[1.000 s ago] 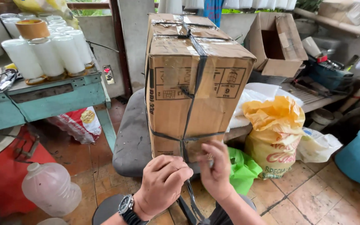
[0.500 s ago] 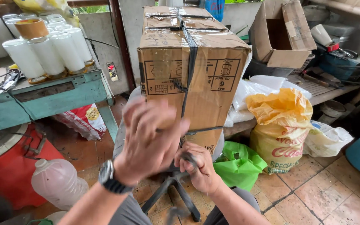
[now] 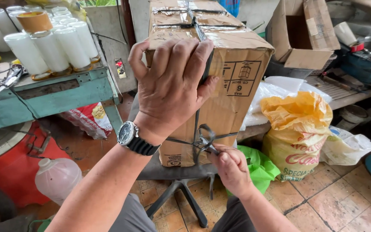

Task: Securing a cardboard box with plastic strapping by hand and using a small tool to tension the straps.

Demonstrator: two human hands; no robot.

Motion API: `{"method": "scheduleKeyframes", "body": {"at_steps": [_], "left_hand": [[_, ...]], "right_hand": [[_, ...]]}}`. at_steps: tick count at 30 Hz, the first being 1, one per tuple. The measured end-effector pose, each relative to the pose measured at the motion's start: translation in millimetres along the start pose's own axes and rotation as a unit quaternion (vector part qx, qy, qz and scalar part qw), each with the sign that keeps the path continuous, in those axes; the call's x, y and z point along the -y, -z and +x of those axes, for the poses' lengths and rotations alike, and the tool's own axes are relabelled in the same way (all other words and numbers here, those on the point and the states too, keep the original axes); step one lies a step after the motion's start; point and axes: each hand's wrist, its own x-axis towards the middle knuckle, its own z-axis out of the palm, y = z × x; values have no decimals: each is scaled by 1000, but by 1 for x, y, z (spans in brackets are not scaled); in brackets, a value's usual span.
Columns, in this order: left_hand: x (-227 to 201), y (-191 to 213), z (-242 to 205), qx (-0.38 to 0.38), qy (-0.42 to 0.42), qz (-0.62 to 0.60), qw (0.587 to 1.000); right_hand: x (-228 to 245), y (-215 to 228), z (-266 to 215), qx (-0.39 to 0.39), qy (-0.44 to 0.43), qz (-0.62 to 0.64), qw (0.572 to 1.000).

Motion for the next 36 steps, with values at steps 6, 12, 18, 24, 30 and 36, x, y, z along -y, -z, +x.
{"method": "scheduleKeyframes", "body": {"at_steps": [6,12,18,24,30,36], "left_hand": [[2,4,-2,-25,-3,-21,999],[2,5,-2,-5,-18,-32,999],[-3,3,1,-2,-14,-49,999],[-12,-7,-2,-1,10,-4,1000],[-14,-7,2,-4,-5,-22,1000],[-16,-19,-3,-8,-24,-12,1000]], "right_hand": [[10,29,-3,9,-61,-176,983],[44,5,16,13,-106,130,986],[41,8,36,-16,-110,83,990],[54,-6,67,8,-18,108,994],[48,-3,86,31,-27,28,999],[54,-10,85,10,-10,78,997]]}}
